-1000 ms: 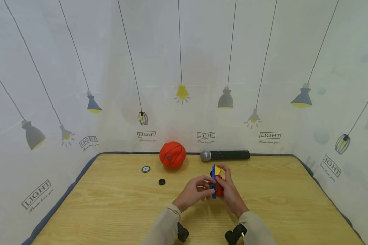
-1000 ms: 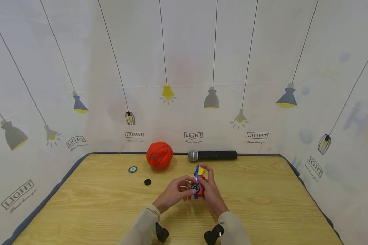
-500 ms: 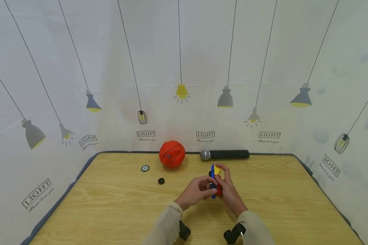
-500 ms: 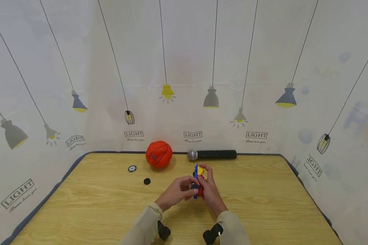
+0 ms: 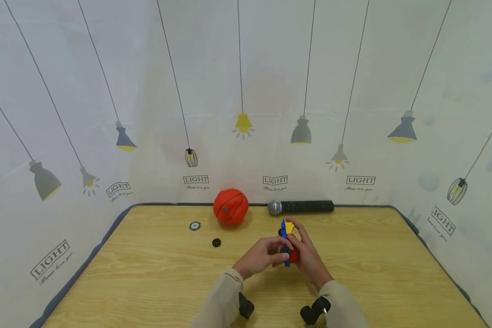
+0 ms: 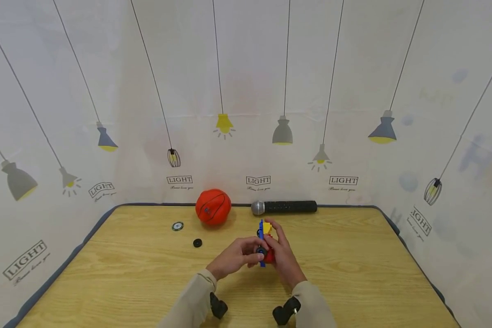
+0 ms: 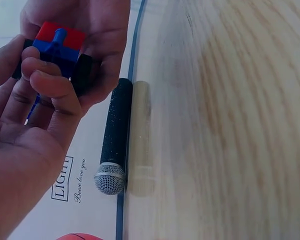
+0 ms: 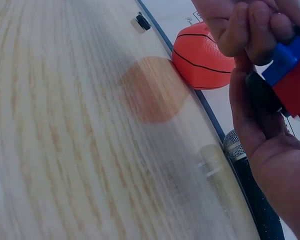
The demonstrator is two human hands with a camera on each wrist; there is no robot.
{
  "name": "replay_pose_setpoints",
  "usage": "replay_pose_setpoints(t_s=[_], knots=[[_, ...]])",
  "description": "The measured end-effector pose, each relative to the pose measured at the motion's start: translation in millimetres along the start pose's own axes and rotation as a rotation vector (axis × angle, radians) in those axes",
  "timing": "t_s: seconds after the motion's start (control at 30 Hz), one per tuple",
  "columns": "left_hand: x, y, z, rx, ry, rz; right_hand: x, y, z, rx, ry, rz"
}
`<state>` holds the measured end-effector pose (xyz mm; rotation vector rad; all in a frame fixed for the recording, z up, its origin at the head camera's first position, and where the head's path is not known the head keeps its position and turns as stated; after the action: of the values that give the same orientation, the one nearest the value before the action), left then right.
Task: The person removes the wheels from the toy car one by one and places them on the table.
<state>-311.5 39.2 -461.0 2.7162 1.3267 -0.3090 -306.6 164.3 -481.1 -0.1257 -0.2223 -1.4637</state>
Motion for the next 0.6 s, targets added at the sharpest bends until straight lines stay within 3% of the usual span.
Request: replay_pose_setpoints(t_s=[0.3,0.47,0.6], knots=[[2.2,0.7,-1.0,0.006,-0.053,0.06,0.1,-1.2,-1.6,-0.032,0.019,-0.03],[3.8,3.2,-2.7,0.015,-0.042,0.043,2.2,-0.7,-0.1,-0.068,0.021,-0.036],[3.9,4.2,-4.1,0.032,-0.04,0.013,2.1,-1.2,1.9,-0.094,0.029,-0.089]])
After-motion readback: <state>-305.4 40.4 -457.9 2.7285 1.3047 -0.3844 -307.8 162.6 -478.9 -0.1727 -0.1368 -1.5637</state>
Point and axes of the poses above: each hand's wrist, its own y-axis away from the middle knuckle, its own x-axis out of the palm, z = x × y, the point moved 6 cm from there along -y, towards the middle knuckle, and after that the axes turned 4 degrees about -z, right-handed, at the moved point
